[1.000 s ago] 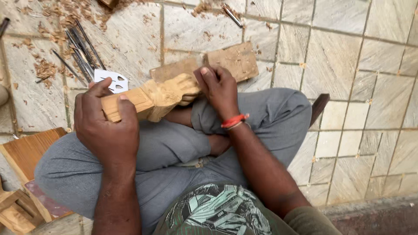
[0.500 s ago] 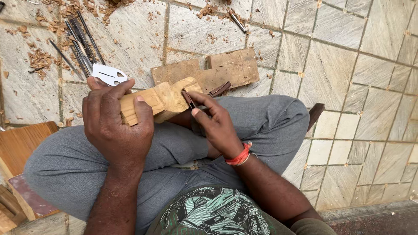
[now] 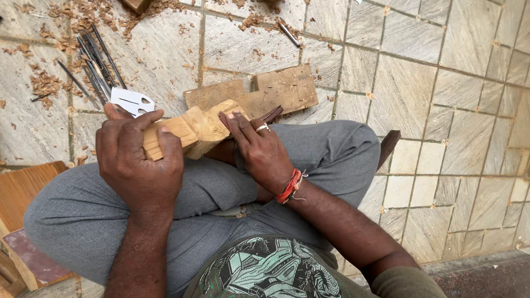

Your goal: The person sits cross-legged on a tiled floor and carves a wooden piece shaped like a hand using a small chisel and a sanding block. They repeatedly carve details and smooth the surface, rotating the piece to access different areas.

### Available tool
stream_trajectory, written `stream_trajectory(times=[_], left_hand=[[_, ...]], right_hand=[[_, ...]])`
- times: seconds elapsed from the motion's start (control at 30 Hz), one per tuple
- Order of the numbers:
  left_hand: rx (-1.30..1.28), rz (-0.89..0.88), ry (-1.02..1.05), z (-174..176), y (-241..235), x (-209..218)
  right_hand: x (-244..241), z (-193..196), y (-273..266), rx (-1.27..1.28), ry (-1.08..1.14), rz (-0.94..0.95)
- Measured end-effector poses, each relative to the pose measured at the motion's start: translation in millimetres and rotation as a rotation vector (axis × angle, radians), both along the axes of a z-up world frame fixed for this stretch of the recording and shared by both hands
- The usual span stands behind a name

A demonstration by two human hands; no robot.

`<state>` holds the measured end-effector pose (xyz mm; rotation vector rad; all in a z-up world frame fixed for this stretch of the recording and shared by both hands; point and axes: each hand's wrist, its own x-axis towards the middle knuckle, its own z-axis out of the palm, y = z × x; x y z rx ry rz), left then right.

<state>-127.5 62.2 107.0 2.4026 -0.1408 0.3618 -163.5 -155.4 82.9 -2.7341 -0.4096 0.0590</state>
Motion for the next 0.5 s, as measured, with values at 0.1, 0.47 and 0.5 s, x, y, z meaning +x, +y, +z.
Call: stream_trajectory(times=[0.1,0.47,0.5], left_hand=[[0.026,0.009,-0.022,2,0,0],[-0.441,0.135,0.026,-31,-20,31],[-0.402,0.128,0.010,-38,-23,34]], right_hand=[[3,-3,-3,0.153,0.058,-0.046],[41,-25,-67,1.578,0.541,-0.588],[45,-27,-76,1.612,0.554,-0.603]])
